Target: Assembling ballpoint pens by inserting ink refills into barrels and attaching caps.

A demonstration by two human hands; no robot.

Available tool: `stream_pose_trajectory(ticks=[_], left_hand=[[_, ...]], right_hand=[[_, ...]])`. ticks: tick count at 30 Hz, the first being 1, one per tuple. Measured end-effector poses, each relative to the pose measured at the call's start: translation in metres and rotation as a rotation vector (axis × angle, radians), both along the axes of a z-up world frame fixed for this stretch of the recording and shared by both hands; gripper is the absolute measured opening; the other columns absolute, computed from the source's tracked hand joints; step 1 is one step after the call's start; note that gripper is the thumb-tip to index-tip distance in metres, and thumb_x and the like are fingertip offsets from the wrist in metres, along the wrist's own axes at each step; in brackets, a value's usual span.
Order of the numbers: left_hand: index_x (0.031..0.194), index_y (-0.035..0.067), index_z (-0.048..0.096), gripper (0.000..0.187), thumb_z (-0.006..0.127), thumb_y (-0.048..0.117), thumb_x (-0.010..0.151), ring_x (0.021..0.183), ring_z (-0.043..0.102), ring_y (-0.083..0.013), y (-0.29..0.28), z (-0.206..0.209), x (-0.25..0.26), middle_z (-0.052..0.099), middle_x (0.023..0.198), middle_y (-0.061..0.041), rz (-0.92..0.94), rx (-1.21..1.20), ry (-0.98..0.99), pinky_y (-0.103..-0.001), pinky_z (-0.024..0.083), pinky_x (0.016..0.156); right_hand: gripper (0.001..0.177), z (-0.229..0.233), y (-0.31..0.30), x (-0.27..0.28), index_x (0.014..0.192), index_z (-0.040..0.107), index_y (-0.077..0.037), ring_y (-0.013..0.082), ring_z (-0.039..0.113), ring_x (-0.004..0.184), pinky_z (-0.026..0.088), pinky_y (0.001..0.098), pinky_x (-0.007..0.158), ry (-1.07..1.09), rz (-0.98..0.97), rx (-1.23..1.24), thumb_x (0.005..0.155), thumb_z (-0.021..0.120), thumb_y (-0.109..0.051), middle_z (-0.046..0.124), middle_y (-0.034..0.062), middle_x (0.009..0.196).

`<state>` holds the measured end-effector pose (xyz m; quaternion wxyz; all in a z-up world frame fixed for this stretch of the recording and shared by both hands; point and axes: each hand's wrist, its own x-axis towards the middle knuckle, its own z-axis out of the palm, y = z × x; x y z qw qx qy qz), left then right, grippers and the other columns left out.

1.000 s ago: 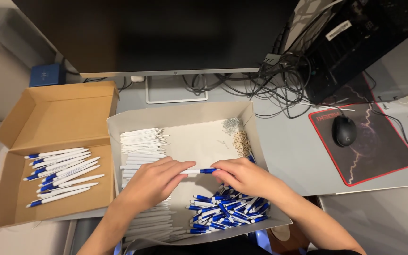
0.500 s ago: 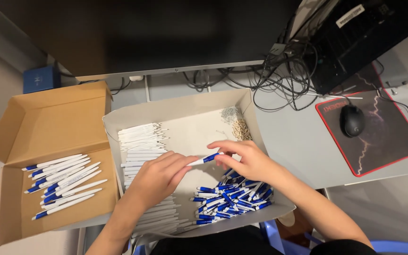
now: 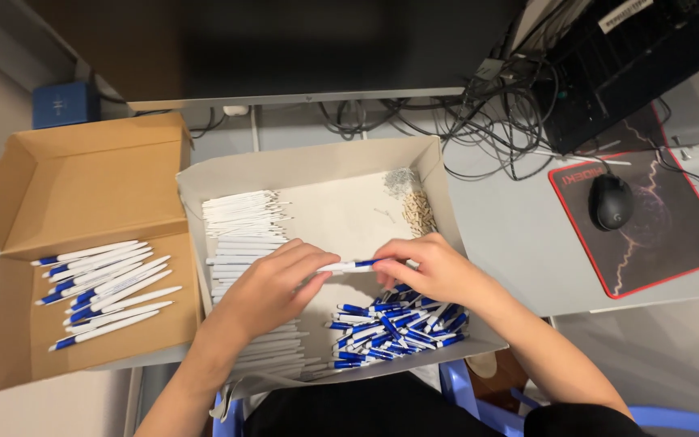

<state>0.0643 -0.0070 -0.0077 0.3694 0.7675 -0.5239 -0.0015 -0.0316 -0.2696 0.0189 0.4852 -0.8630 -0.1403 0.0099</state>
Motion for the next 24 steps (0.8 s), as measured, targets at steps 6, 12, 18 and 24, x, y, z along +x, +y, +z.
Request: stream_pose_trajectory(ticks=[6, 12, 18, 24], left_hand=[[0.118, 0.013, 0.071, 0.023, 0.066, 0.007, 0.096, 0.087, 0.07, -0.0211, 0.002, 0.001, -0.002, 0.072, 0.094, -0.002, -0.008, -0.083, -0.018, -0.033, 0.062, 0.08], [0.12, 0.013, 0.072, 0.023, 0.064, 0.01, 0.099, 0.089, 0.069, -0.0195, 0.008, 0.008, -0.001, 0.072, 0.097, -0.001, 0.001, -0.103, -0.008, -0.031, 0.06, 0.082], [0.119, 0.015, 0.074, 0.021, 0.06, 0.016, 0.103, 0.083, 0.07, -0.0183, 0.018, 0.046, -0.014, 0.073, 0.094, 0.002, 0.02, -0.04, -0.057, -0.032, 0.06, 0.074], [0.121, 0.015, 0.072, 0.022, 0.06, 0.015, 0.103, 0.079, 0.069, -0.0189, 0.023, 0.049, -0.035, 0.07, 0.09, 0.002, 0.035, -0.023, -0.079, -0.03, 0.061, 0.072]], right_hand=[[0.02, 0.0, 0.002, -0.002, 0.112, 0.076, -0.005, 0.0217, 0.078, 0.062, 0.064, 0.0375, 0.063, -0.061, 0.022, -0.005, 0.101, 0.06, -0.012, 0.081, 0.0092, 0.075], [0.031, 0.015, 0.004, -0.005, 0.127, 0.068, -0.006, 0.026, 0.079, 0.074, 0.063, 0.0427, 0.079, -0.053, 0.026, 0.009, 0.096, 0.067, -0.008, 0.081, 0.0086, 0.081], [0.021, 0.032, 0.004, -0.011, 0.118, 0.068, -0.009, 0.024, 0.08, 0.081, 0.061, 0.0404, 0.085, -0.072, 0.016, -0.021, 0.098, 0.063, -0.007, 0.083, 0.002, 0.085], [0.022, 0.041, 0.014, -0.029, 0.117, 0.072, -0.01, 0.0243, 0.08, 0.077, 0.062, 0.0417, 0.082, -0.105, 0.037, -0.071, 0.098, 0.064, -0.008, 0.082, 0.0039, 0.08]])
